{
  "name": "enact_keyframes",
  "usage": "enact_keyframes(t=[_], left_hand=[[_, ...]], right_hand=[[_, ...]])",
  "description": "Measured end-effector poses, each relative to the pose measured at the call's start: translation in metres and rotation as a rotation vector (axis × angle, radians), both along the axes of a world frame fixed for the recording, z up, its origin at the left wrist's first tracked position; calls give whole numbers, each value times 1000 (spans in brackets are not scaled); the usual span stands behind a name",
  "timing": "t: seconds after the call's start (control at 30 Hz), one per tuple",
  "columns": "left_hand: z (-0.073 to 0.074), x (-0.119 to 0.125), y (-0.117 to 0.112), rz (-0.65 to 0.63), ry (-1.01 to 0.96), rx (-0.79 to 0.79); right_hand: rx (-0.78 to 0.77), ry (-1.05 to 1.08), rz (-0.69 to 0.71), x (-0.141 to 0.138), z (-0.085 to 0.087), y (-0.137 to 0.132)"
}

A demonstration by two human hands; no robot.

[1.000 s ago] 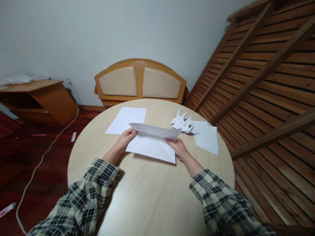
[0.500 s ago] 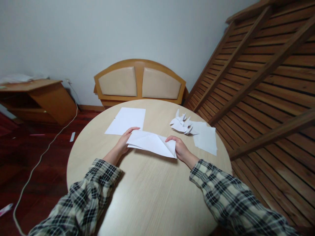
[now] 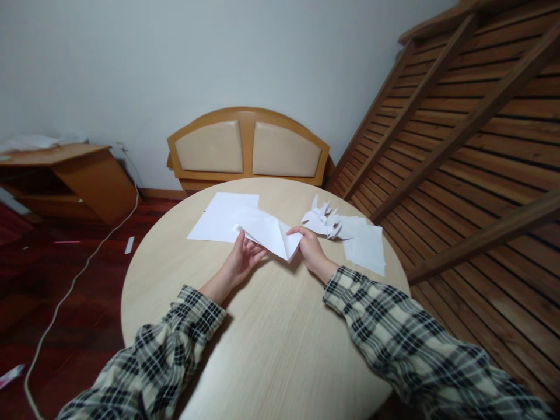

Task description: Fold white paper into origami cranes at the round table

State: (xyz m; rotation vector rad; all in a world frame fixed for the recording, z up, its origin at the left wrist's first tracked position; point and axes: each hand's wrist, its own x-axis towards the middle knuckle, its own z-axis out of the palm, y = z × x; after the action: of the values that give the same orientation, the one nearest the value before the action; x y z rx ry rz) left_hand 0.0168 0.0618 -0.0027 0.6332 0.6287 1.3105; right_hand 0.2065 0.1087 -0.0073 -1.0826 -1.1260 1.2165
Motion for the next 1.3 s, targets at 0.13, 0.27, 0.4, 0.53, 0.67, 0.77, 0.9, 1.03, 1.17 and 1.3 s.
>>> enact_keyframes(t=[0.13,0.27,0.4,0.53,0.67,0.77,0.9,1.03,1.17,1.3], left_hand=[[-3,2,3,94,4,-99],[-6,-1,9,244,52,-222],[-9,1,10,245,91,-233],[-12,1,12,284,173,-145],[-12,-2,11,271,252,-65],[-10,-1,6,201,264,-41],[-8,3,-2,93,360,-37],[-7,4,-7,41,469,9],[-7,4,-9,-39,523,74],[-8,4,-10,-109,535,101]], right_hand=[[119,-278,129,-9,7,9],[280,-512,304,-4,10,4],[320,-485,310,6,10,-13],[240,-308,480,11,7,-33],[13,132,489,11,3,-44],[-112,282,433,9,1,-46],[-192,308,493,6,-1,-46],[-158,244,457,3,-7,-46],[-171,277,372,0,-9,-48],[-199,308,367,-2,-6,-52]])
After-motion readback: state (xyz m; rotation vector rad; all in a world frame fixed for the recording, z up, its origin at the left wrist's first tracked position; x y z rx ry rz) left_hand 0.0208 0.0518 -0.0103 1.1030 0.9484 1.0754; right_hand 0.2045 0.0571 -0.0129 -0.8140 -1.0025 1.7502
